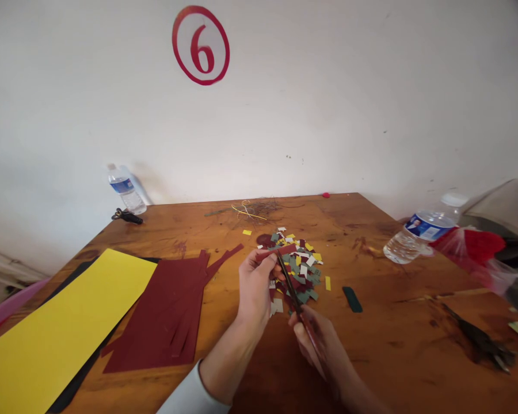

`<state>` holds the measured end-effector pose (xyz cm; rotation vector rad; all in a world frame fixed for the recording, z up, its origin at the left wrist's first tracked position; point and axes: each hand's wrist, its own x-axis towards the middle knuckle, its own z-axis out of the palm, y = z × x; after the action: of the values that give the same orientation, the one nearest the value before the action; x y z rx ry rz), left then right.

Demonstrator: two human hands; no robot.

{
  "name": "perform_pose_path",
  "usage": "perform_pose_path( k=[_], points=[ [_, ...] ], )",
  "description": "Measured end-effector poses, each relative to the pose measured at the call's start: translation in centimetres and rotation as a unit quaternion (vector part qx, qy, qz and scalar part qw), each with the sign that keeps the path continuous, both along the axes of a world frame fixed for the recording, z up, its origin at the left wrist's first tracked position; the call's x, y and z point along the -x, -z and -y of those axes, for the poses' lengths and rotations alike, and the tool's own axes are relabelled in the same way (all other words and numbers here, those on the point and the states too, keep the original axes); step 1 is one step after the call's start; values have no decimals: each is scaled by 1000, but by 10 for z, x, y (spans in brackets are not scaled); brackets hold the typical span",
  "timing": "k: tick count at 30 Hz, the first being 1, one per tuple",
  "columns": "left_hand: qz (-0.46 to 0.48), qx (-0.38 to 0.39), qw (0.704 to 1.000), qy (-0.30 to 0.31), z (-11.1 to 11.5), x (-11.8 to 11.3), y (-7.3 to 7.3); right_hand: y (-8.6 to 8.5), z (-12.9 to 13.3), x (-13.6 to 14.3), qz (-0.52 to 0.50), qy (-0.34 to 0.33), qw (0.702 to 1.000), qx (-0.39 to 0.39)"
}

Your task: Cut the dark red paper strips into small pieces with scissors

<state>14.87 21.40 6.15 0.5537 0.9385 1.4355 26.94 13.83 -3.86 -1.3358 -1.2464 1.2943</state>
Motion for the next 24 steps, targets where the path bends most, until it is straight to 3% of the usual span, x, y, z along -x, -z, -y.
perform_pose_path(
  k=[15,24],
  points=[
    [-3,4,1000,2,0,0,3,-7,-1,-1,48,20,999,1],
    [-5,-4,1000,6,-1,1,4,-6,2,4,27,28,998,-46]
  ],
)
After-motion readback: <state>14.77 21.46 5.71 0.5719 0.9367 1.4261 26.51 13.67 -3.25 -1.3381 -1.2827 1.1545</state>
